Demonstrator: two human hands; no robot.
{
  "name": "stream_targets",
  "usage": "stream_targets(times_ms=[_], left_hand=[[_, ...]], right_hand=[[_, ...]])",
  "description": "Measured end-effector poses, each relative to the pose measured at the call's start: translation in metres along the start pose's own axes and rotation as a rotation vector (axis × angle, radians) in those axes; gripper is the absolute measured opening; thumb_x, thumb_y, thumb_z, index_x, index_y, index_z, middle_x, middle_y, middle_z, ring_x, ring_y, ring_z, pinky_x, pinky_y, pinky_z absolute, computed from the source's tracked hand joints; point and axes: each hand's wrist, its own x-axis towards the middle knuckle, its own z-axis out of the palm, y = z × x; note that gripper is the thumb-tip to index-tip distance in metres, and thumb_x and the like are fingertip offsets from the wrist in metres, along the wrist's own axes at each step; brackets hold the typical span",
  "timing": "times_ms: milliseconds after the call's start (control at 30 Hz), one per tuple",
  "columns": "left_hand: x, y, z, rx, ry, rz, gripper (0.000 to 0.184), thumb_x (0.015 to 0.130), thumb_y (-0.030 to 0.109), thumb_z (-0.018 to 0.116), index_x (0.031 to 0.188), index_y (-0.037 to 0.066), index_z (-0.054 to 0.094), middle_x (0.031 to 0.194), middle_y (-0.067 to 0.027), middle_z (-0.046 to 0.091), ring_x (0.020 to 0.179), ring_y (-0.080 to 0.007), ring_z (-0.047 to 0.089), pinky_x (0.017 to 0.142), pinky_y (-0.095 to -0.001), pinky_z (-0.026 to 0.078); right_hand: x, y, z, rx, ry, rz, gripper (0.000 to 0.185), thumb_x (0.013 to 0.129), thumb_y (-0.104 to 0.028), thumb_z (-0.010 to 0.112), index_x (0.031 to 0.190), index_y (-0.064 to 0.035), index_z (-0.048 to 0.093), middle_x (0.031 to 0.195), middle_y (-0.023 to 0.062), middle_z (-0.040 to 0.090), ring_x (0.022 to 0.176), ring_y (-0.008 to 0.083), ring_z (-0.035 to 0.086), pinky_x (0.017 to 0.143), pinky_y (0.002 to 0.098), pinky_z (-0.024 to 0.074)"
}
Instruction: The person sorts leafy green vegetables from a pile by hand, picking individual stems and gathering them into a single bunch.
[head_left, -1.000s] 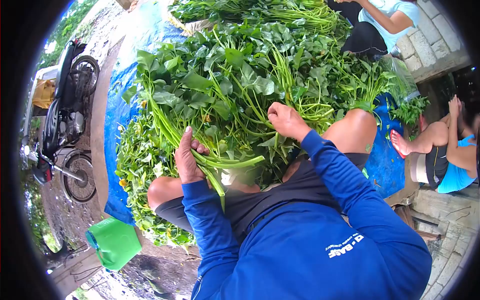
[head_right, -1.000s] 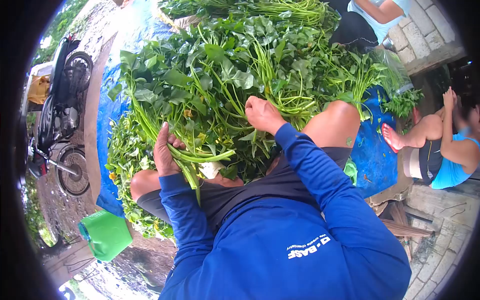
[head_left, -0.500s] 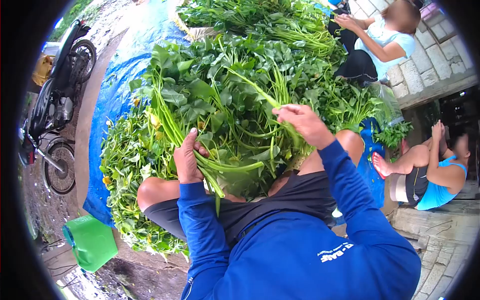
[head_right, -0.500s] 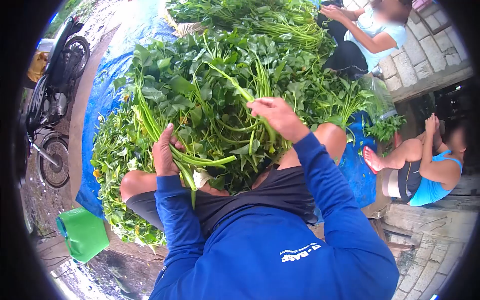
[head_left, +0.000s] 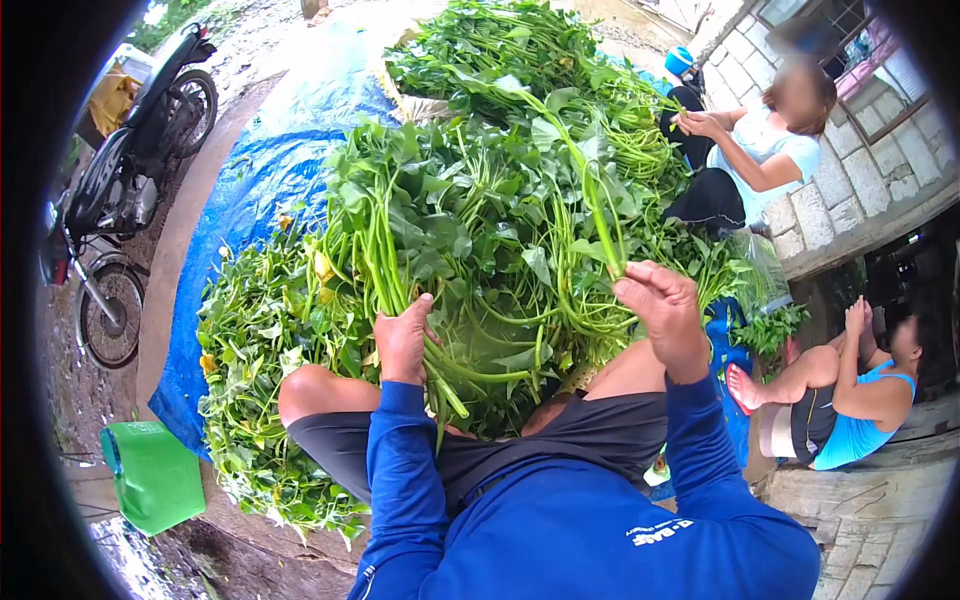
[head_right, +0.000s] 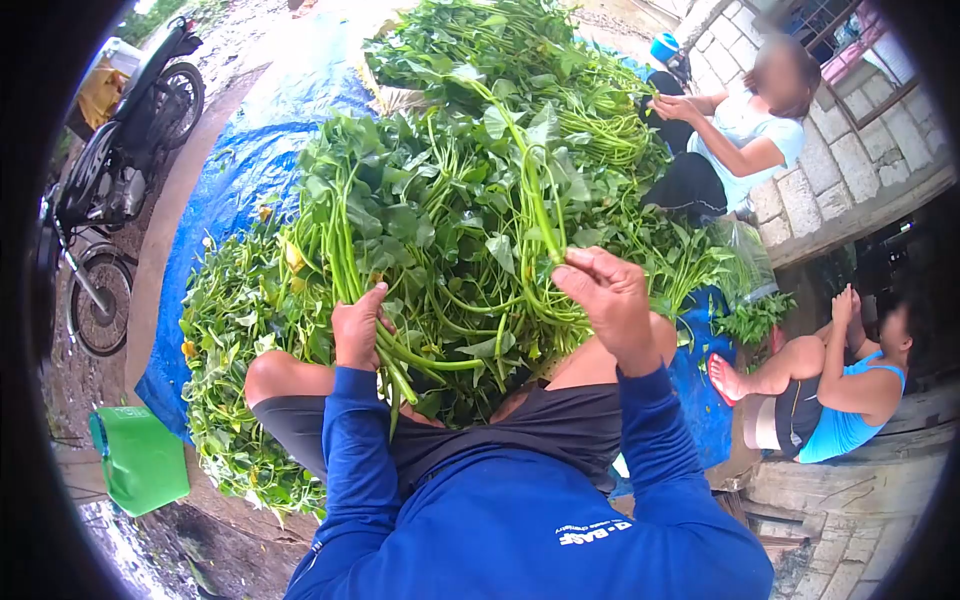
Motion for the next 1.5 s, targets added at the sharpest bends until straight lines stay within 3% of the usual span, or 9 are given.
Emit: stream_targets(times_ms=[233,433,600,700,800,900,1033,1300,1500], left_hand=[[0.003,-0.021,0.011,0.024,0.028,0.017,0.026,0.092,0.021,0.086,0.091,-0.001,0.072,0.060,-0.0027,0.057,0.044,-0.0154,0.057,0.043,-0.0317,0.049],[0.010,-0.054,0.012,-0.099,-0.082,-0.159,0.048,0.098,0.056,0.076,0.088,0.010,0.065,0.062,-0.0042,0.058,0.051,-0.0184,0.061,0.050,-0.0367,0.052],[0.012,-0.060,0.006,-0.175,-0.140,-0.422,0.062,0.094,0.073,0.068,0.096,0.011,0.067,0.074,-0.0039,0.063,0.059,-0.0198,0.065,0.054,-0.0369,0.056],[0.002,-0.050,0.012,-0.293,-0.092,-0.351,0.070,0.090,0.079,0.068,0.101,0.010,0.068,0.079,-0.0045,0.066,0.061,-0.0197,0.065,0.057,-0.0360,0.058],[0.007,-0.062,0.005,-0.063,-0.095,-0.327,0.057,0.086,0.060,0.086,0.096,0.006,0.069,0.074,-0.0046,0.065,0.060,-0.0178,0.064,0.055,-0.0346,0.055],[0.014,-0.066,-0.001,0.090,-0.164,-0.417,0.036,0.085,0.036,0.091,0.084,0.008,0.069,0.068,-0.0040,0.063,0.056,-0.0165,0.062,0.051,-0.0319,0.049],[0.003,-0.043,0.006,-0.071,-0.149,-0.348,0.025,0.089,0.028,0.086,0.084,0.012,0.068,0.065,-0.0002,0.058,0.051,-0.0138,0.056,0.048,-0.0297,0.048],[-0.003,-0.003,-0.005,-0.146,-0.006,-0.075,0.027,0.095,0.031,0.081,0.087,0.012,0.065,0.067,0.0025,0.056,0.055,-0.0109,0.056,0.053,-0.0273,0.052],[-0.002,0.026,-0.034,-0.390,-0.123,-0.055,0.029,0.099,0.027,0.080,0.086,0.015,0.057,0.070,0.0034,0.052,0.057,-0.0090,0.049,0.057,-0.0282,0.047]], right_hand=[[0.001,0.023,0.072,-0.142,0.009,-0.253,0.016,0.094,-0.003,0.078,0.109,0.0045,0.077,0.090,0.0018,0.069,0.081,0.0081,0.061,0.070,0.0248,0.0493],[-0.028,0.124,0.142,0.021,-0.437,0.228,0.028,0.101,-0.015,0.074,0.122,0.0035,0.074,0.101,0.0046,0.076,0.089,0.0072,0.065,0.077,0.0261,0.0536],[-0.037,0.150,0.149,-0.122,-0.471,0.270,0.034,0.106,-0.020,0.067,0.129,0.0045,0.071,0.107,0.0049,0.077,0.094,0.0074,0.066,0.084,0.0271,0.0551],[-0.041,0.170,0.155,-0.233,-0.441,0.198,0.034,0.107,-0.022,0.062,0.128,0.0034,0.072,0.106,0.0074,0.076,0.094,0.0115,0.068,0.087,0.0305,0.0552],[-0.051,0.159,0.163,-0.263,-0.479,0.236,0.033,0.106,-0.022,0.061,0.125,0.0012,0.073,0.101,0.0129,0.071,0.095,0.0183,0.068,0.088,0.0342,0.0542],[-0.058,0.168,0.169,-0.322,-0.520,0.185,0.031,0.105,-0.025,0.060,0.112,0.0015,0.074,0.095,0.0212,0.070,0.093,0.0372,0.070,0.086,0.0455,0.0533],[-0.079,0.163,0.185,-0.030,-0.229,0.111,0.025,0.105,-0.018,0.064,0.116,0.0018,0.073,0.095,0.0158,0.067,0.085,0.0297,0.067,0.080,0.0407,0.0530],[-0.061,0.118,0.180,-0.004,-0.199,-0.026,0.024,0.100,-0.015,0.071,0.116,0.0026,0.073,0.105,0.0137,0.067,0.093,0.0275,0.068,0.084,0.0371,0.0560],[-0.025,0.098,0.126,-0.232,-0.623,-0.236,0.027,0.095,-0.016,0.071,0.113,0.0033,0.076,0.100,0.0201,0.074,0.095,0.0340,0.072,0.084,0.0419,0.0571]])
